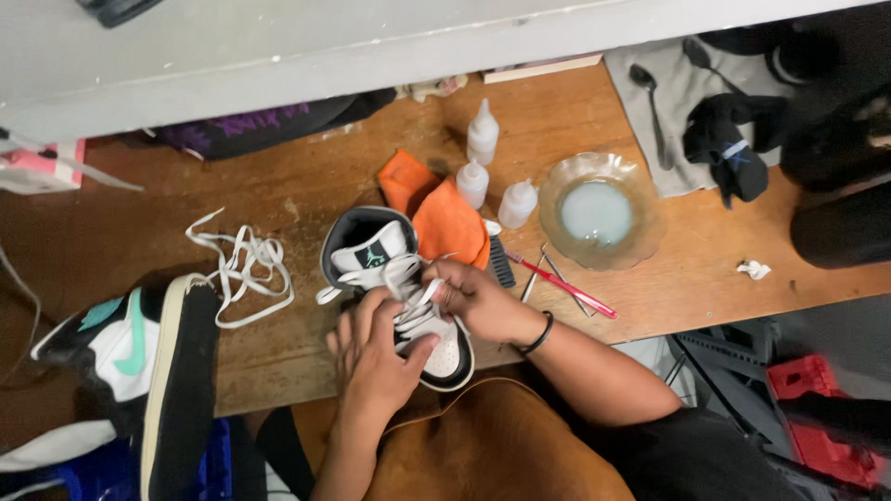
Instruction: The person laces a white and black high-top sneaker by threading white shoelaces through the eyelets. They pull the laces tight and arrange them across the tongue of the shoe.
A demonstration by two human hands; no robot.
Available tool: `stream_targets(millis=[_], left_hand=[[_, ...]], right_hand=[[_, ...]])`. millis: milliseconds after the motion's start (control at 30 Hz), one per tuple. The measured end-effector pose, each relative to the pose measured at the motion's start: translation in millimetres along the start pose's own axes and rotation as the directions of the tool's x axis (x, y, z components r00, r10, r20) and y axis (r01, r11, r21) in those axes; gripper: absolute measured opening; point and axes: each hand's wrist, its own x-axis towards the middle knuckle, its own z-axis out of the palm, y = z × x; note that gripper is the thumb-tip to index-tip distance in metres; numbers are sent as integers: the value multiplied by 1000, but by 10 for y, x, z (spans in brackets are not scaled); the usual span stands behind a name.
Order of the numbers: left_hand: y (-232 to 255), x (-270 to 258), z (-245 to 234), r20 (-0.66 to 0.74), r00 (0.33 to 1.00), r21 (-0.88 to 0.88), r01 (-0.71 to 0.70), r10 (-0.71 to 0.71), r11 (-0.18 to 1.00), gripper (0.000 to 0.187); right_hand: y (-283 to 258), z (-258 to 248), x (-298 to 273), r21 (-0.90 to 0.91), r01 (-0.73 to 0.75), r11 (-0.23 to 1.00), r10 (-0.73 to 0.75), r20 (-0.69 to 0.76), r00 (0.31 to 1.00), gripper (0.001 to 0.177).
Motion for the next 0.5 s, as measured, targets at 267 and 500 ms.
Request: stream_targets(millis=[267, 500], left_hand=[[-49, -16, 1, 193, 981, -186, 42, -5, 982, 54], [-82, -52, 35, 197, 980, -183, 28, 9, 983, 53]], right_hand=[[-142, -125, 18, 82, -234, 969, 242, -103, 965, 37], [-239, 58, 138, 595, -98, 798, 236, -159, 959, 42]])
